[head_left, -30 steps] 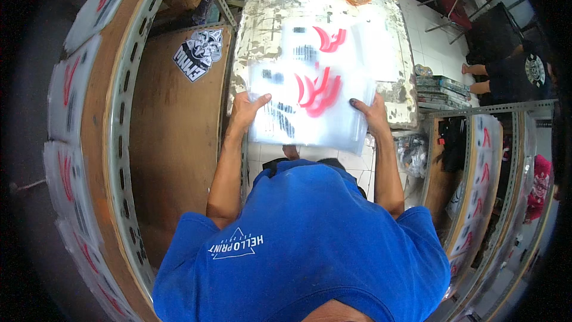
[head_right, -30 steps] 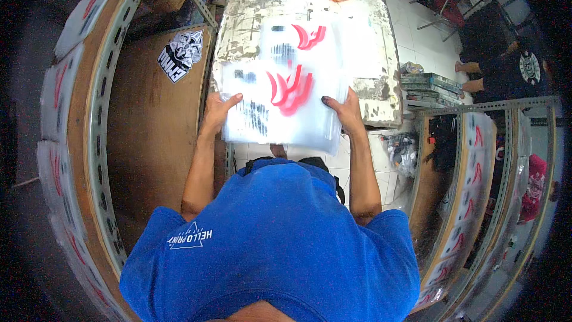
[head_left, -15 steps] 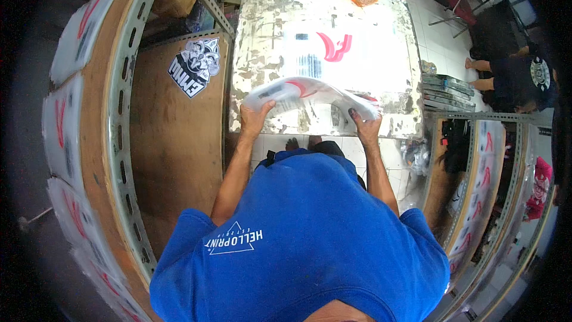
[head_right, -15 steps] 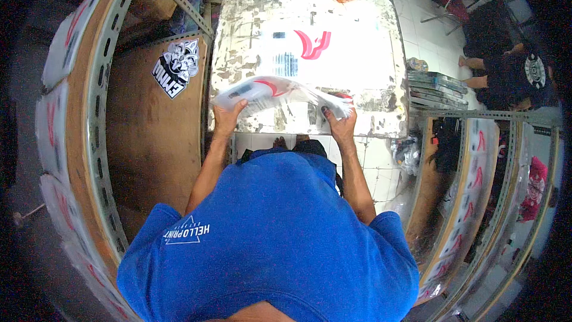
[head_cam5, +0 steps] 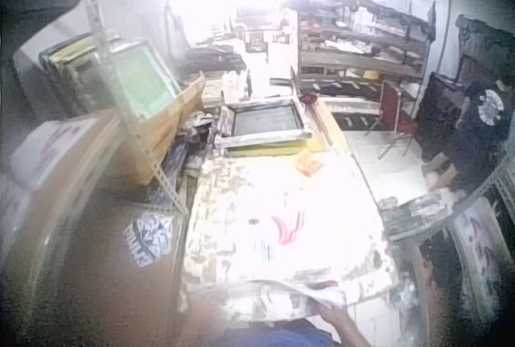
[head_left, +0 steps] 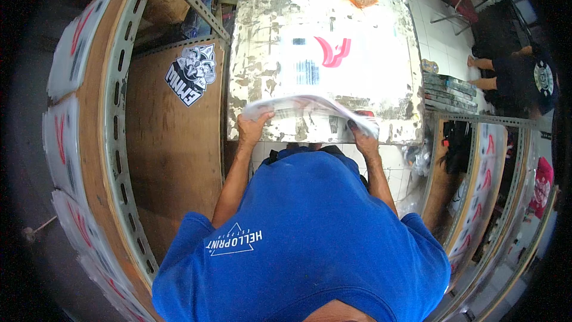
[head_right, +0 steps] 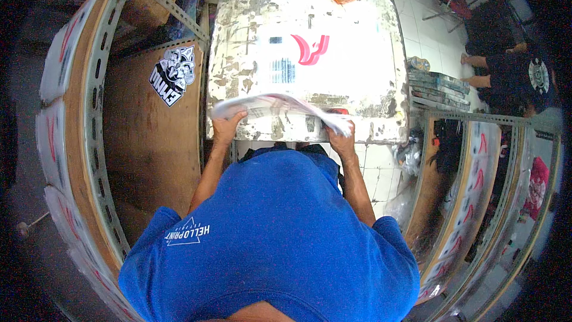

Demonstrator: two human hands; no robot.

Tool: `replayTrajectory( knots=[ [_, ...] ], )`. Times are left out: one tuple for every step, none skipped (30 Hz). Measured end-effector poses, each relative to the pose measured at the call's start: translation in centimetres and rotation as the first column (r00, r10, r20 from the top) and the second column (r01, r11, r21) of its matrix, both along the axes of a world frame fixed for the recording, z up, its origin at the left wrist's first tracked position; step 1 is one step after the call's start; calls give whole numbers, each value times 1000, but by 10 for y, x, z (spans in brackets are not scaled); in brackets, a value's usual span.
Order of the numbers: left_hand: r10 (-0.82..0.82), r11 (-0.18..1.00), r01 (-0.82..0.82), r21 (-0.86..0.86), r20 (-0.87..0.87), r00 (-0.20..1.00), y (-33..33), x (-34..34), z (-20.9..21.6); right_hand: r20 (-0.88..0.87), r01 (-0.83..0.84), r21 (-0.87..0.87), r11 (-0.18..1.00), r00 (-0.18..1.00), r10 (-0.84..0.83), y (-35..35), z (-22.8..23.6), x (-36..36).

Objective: The person rolls a stack of plastic bags, writes on the top bag using a marker, and organizes the bags into different compartments of a shelving unit.

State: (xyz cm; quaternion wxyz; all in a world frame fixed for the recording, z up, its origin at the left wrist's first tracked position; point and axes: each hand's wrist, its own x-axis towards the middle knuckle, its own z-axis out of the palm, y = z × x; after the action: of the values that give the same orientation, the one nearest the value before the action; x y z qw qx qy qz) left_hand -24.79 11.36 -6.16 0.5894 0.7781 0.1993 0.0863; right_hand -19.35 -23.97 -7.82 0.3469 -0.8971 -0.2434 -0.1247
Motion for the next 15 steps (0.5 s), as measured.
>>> replayTrajectory(
  knots=[
    [46, 997, -41, -63, 78, 996, -2, 4, 7, -499, 206, 309, 929, 866, -26, 16, 37, 2],
    [26, 999, -25, -30, 25, 999, -5, 13, 24, -551, 256, 356, 898, 834, -20, 18, 52, 11],
    [11, 1000, -11, 8, -28, 1000, -6, 24, 43, -553, 240, 359, 902, 833, -1, 15, 56, 24],
    [2, 999, 2, 43, -83, 997, -5, 34, 52, -557, 221, 359, 907, 830, 18, 13, 60, 39],
    [-7, 999, 11, 32, -126, 992, -1, 47, 49, -624, 256, 322, 911, 782, 1, 15, 71, 55],
    [-33, 999, 37, 28, -131, 991, 1, 61, 46, -686, 289, 282, 915, 727, -18, 17, 81, 72],
    [-68, 997, 72, 22, -132, 989, 2, 79, 43, -666, 271, 319, 908, 746, 11, 15, 82, 91],
    [-97, 995, 101, 21, -134, 986, 3, 94, 41, -672, 277, 325, 904, 740, 15, 17, 86, 108],
    [-87, 996, 88, 3, -127, 988, 3, 110, 35, -679, 282, 330, 901, 734, 18, 20, 92, 125],
    [-79, 997, 77, -17, -119, 990, 1, 125, 27, -684, 289, 333, 898, 729, 19, 22, 95, 141],
    [-70, 997, 66, -37, -112, 991, -1, 138, 20, -693, 286, 338, 897, 720, 32, 22, 92, 156],
    [-65, 997, 60, -50, -119, 991, -2, 150, 14, -702, 283, 343, 896, 711, 45, 22, 87, 170],
    [-66, 996, 58, -66, -128, 990, -3, 161, 7, -712, 285, 346, 894, 700, 53, 21, 79, 183],
    [-73, 995, 62, -83, -141, 987, -10, 170, 11, -712, 290, 307, 907, 702, 17, 17, 69, 194],
    [-80, 995, 64, -78, -222, 972, -14, 177, 14, -711, 295, 267, 917, 703, -19, 14, 59, 204]
  ],
)
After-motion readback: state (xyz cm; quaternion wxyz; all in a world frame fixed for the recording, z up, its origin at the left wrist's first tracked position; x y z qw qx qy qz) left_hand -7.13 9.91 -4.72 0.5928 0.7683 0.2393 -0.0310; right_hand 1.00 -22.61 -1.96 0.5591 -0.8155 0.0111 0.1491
